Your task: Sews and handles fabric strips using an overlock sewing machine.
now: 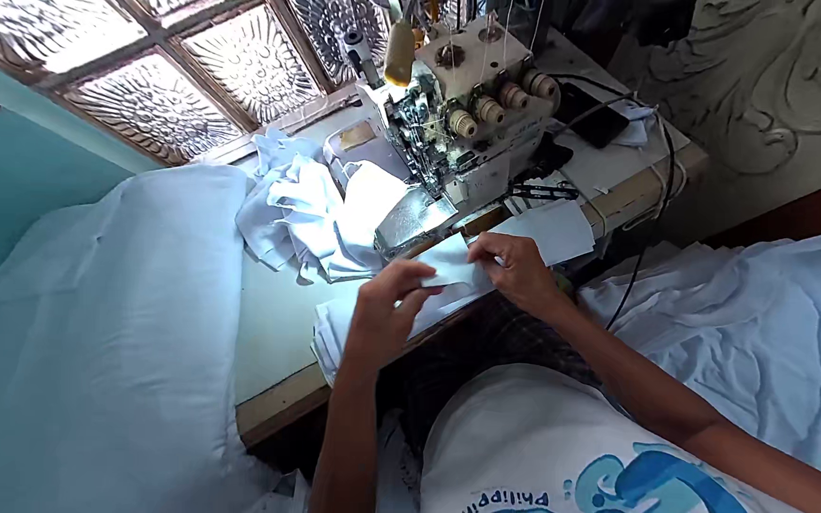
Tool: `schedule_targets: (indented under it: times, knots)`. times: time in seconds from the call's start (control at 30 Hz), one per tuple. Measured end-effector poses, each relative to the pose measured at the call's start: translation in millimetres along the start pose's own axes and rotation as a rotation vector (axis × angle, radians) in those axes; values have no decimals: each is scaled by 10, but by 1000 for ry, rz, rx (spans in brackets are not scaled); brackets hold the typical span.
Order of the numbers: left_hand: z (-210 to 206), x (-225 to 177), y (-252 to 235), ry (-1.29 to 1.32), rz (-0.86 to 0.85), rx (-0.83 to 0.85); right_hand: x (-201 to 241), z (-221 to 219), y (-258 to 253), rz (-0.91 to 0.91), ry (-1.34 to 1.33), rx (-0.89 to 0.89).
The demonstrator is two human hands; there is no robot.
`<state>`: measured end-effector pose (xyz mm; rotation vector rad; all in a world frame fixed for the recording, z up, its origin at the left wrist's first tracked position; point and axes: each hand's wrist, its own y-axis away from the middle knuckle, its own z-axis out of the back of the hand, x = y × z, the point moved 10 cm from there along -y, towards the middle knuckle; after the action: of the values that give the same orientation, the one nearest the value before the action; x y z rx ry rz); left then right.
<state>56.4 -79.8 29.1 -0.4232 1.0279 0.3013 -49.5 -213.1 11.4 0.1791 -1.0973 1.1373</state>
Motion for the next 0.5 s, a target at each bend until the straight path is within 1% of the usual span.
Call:
schedule_targets:
  times: [0.03, 0.1, 0.27, 0.33, 0.4, 0.5]
  knots:
    - [-103, 23, -86, -19, -3, 11, 79, -2, 1, 56, 29, -11]
    - [-173, 33, -196, -40, -15, -6, 204, -8, 12, 121, 89, -26]
    - [-12, -45, -204, -94, -96, -112, 337, -60, 33, 171, 115, -10]
    - [75, -59, -189, -62, -139, -140, 383, -92, 40, 197, 91, -21]
    - [137, -51, -183, 21, -150, -120, 445, -122, 38, 224, 69, -52]
    - [161, -30, -189, 158, -127, -28, 542, -161, 19, 249, 19, -65]
